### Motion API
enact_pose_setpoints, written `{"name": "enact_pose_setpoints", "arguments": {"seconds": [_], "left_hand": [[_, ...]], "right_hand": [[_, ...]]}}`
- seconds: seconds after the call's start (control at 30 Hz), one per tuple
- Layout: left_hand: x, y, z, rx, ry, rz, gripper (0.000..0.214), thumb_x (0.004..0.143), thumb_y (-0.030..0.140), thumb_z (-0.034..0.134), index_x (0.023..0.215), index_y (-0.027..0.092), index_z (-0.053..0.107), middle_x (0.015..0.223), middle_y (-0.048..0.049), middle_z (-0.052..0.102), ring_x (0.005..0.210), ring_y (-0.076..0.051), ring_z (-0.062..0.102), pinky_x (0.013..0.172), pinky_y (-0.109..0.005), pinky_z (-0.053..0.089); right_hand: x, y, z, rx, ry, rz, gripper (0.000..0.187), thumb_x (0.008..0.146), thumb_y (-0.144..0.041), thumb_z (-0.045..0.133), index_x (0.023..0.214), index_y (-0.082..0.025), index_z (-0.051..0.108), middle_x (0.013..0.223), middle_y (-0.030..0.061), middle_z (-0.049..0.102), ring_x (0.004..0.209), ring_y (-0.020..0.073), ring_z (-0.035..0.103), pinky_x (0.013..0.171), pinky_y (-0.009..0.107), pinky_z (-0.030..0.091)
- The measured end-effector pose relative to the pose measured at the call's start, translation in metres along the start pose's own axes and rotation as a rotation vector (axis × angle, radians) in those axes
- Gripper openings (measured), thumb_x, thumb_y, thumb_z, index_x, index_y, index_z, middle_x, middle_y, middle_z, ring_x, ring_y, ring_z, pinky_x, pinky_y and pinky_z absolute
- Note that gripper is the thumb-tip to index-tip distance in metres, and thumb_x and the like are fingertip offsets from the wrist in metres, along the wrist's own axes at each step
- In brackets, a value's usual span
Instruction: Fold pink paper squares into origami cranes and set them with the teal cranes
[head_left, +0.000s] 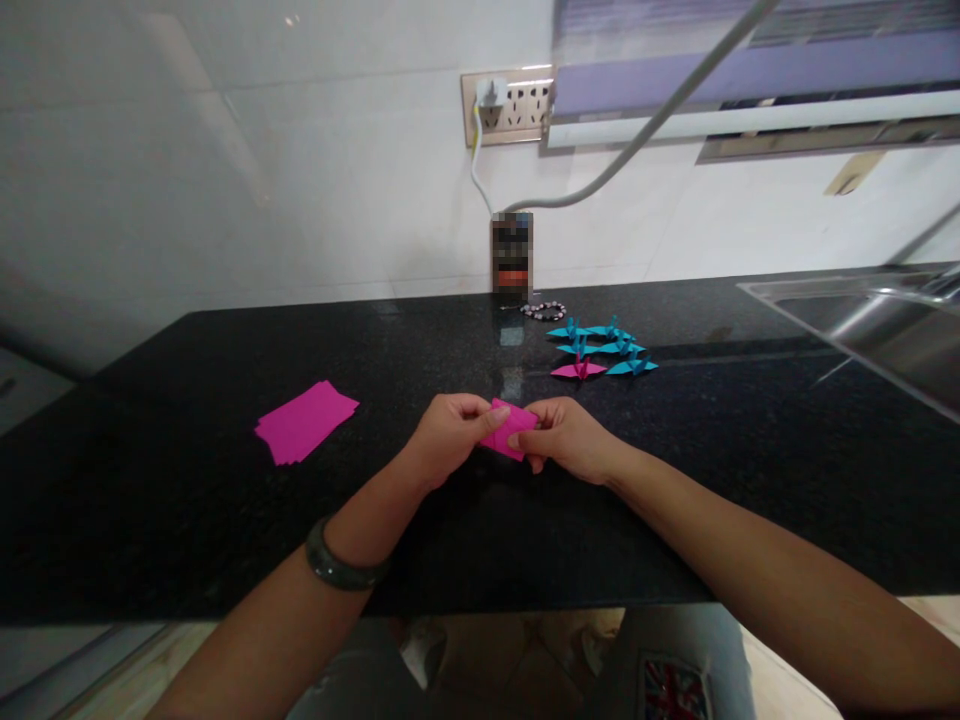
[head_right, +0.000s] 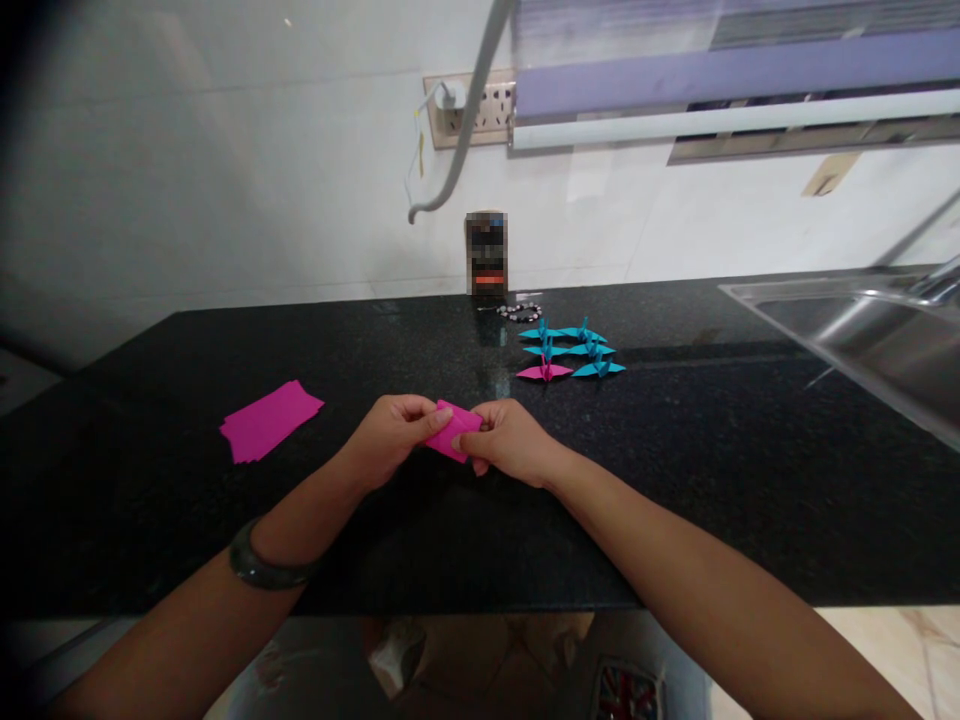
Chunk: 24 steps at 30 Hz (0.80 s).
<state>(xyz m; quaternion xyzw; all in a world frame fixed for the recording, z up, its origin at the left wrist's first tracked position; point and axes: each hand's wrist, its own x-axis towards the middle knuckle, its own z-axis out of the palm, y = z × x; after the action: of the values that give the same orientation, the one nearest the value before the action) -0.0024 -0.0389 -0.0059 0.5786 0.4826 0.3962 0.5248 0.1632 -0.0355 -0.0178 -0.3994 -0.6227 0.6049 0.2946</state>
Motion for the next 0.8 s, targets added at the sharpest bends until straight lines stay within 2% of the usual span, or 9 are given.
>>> {"name": "enact_pose_setpoints", "arguments": {"seconds": [0.07, 0.17, 0.3, 0.4, 0.57, 0.67, 0.8], "left_hand": [[-0.0006, 0.0004, 0.0015, 0.041, 0.039, 0.034, 0.033, 0.067, 0.043, 0.060, 0.057, 0.012, 0.059, 0.051, 0.0012, 0.052, 0.047, -0.007, 0.042, 0.048, -0.021, 0.033], [-0.0011, -0.0005, 0.0026, 0.055, -0.019, 0.001, 0.042, 0.075, 0.049, 0.047, 0.061, 0.012, 0.059, 0.052, 0.0000, 0.052, 0.047, -0.008, 0.042, 0.047, -0.022, 0.033], [-0.0013, -0.0028, 0.0012, 0.130, -0.111, 0.022, 0.035, 0.071, 0.047, 0.054, 0.069, 0.012, 0.061, 0.055, -0.0003, 0.053, 0.049, -0.008, 0.042, 0.047, -0.021, 0.033], [-0.0008, -0.0033, 0.0004, 0.140, -0.052, 0.053, 0.033, 0.071, 0.044, 0.055, 0.065, 0.011, 0.060, 0.052, 0.0006, 0.049, 0.048, -0.008, 0.040, 0.047, -0.020, 0.032], [0.0010, -0.0035, 0.0005, 0.019, 0.062, 0.000, 0.033, 0.070, 0.044, 0.056, 0.063, 0.012, 0.057, 0.054, 0.0008, 0.049, 0.049, -0.008, 0.043, 0.048, -0.021, 0.037], [0.0012, -0.0045, 0.0012, -0.028, 0.056, -0.015, 0.033, 0.069, 0.045, 0.057, 0.064, 0.012, 0.056, 0.055, 0.0010, 0.049, 0.050, -0.008, 0.044, 0.049, -0.021, 0.038], [0.0003, -0.0053, 0.0037, -0.037, 0.017, -0.004, 0.033, 0.068, 0.045, 0.058, 0.068, 0.012, 0.060, 0.058, 0.0000, 0.051, 0.051, -0.008, 0.045, 0.050, -0.021, 0.039]], "right_hand": [[0.0007, 0.0008, -0.0001, 0.011, -0.003, -0.004, 0.007, 0.065, -0.020, 0.056, 0.062, -0.014, 0.053, 0.044, -0.0049, 0.051, 0.037, 0.0054, 0.045, 0.039, 0.016, 0.033], [0.0013, 0.0014, -0.0003, 0.059, 0.008, -0.023, 0.008, 0.066, -0.020, 0.056, 0.061, -0.014, 0.053, 0.043, -0.0050, 0.051, 0.037, 0.0051, 0.044, 0.040, 0.016, 0.032], [0.0026, 0.0006, -0.0001, 0.127, 0.059, -0.045, 0.010, 0.066, -0.022, 0.058, 0.062, -0.014, 0.053, 0.044, -0.0051, 0.051, 0.037, 0.0050, 0.044, 0.040, 0.017, 0.033], [0.0035, -0.0008, 0.0008, 0.200, 0.081, -0.041, 0.013, 0.065, -0.025, 0.061, 0.065, -0.014, 0.054, 0.047, -0.0049, 0.053, 0.039, 0.0052, 0.046, 0.042, 0.017, 0.036], [0.0036, -0.0017, 0.0024, 0.305, 0.130, -0.034, 0.021, 0.064, -0.031, 0.065, 0.065, -0.015, 0.052, 0.049, -0.0044, 0.053, 0.042, 0.0060, 0.049, 0.045, 0.019, 0.042], [0.0032, -0.0015, 0.0038, 0.278, 0.141, -0.058, 0.022, 0.065, -0.033, 0.065, 0.066, -0.014, 0.052, 0.052, -0.0035, 0.054, 0.045, 0.0059, 0.050, 0.046, 0.018, 0.042], [0.0029, -0.0023, 0.0048, 0.196, 0.222, -0.089, 0.027, 0.068, -0.037, 0.061, 0.058, -0.015, 0.049, 0.048, -0.0031, 0.053, 0.042, 0.0060, 0.048, 0.045, 0.018, 0.040]]}}
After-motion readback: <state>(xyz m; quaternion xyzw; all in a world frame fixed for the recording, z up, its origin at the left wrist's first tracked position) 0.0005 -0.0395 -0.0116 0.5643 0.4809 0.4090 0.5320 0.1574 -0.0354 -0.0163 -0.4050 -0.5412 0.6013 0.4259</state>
